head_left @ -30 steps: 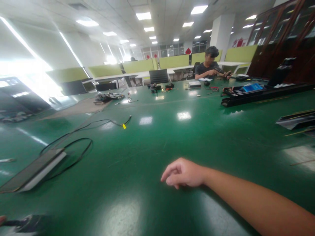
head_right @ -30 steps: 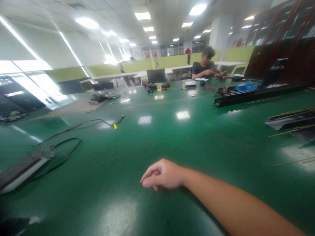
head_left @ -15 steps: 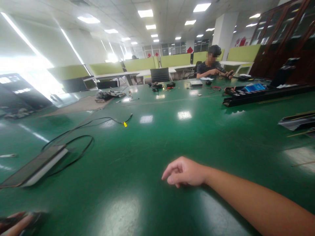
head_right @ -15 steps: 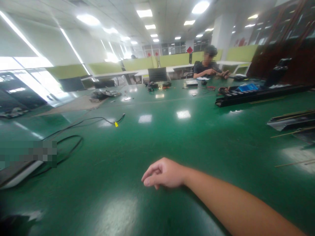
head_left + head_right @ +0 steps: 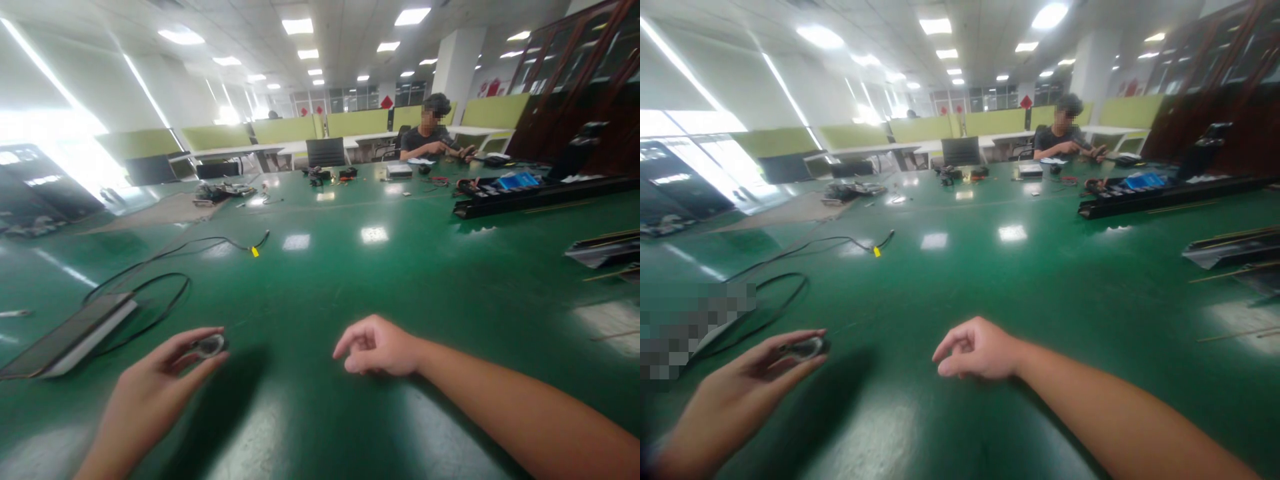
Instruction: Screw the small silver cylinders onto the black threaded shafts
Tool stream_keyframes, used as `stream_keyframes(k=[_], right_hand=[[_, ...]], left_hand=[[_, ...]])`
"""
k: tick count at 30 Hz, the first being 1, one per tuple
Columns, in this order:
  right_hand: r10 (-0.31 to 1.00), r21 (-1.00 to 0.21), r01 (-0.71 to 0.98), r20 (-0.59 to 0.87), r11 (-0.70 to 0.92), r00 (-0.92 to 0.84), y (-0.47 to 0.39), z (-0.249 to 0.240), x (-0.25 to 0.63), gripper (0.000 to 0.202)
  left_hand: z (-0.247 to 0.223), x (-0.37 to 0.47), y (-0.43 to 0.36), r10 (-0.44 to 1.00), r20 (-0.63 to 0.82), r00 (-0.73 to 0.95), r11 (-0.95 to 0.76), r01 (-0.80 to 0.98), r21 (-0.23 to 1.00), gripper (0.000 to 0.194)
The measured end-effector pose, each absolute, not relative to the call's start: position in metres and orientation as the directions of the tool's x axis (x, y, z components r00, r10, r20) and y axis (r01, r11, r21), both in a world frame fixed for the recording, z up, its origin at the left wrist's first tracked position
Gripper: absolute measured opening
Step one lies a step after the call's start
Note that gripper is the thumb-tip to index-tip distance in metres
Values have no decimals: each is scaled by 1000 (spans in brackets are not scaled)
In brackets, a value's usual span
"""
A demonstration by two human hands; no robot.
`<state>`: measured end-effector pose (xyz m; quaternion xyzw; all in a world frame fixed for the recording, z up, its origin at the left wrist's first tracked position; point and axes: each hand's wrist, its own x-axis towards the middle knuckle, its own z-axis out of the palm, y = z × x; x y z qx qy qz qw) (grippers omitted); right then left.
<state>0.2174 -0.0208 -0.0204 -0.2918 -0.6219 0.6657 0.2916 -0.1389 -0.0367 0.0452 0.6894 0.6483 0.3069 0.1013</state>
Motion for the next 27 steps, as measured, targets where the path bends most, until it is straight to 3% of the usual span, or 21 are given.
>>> stream_keyframes(k=[3, 6, 8, 16, 20, 27], right_hand=[[873, -999, -26, 55, 48, -484, -18, -22, 218, 27], [945, -990, 29, 120, 135, -303, -15, -25, 218, 18], [959, -987, 45, 136, 151, -248, -14, -26, 218, 23], [969, -980, 107, 147, 170, -197, -17, -27, 215, 57], [965, -970, 170, 132, 173, -228, -19, -25, 213, 54], [959, -968, 192, 110, 164, -262, -19, -24, 211, 43]], left_hand=[[51, -78, -17, 955, 234, 184, -295, 693, 658, 43], [52, -24, -1, 886, 247, 393, -449, 592, 669, 32], [45, -1, 6, 842, 251, 477, -508, 545, 667, 30], [-7, 5, 14, 867, 228, 443, -441, 468, 766, 39], [-10, 4, 16, 872, 200, 447, -393, 395, 830, 25], [-5, 6, 14, 810, 258, 526, -499, 388, 775, 20]])
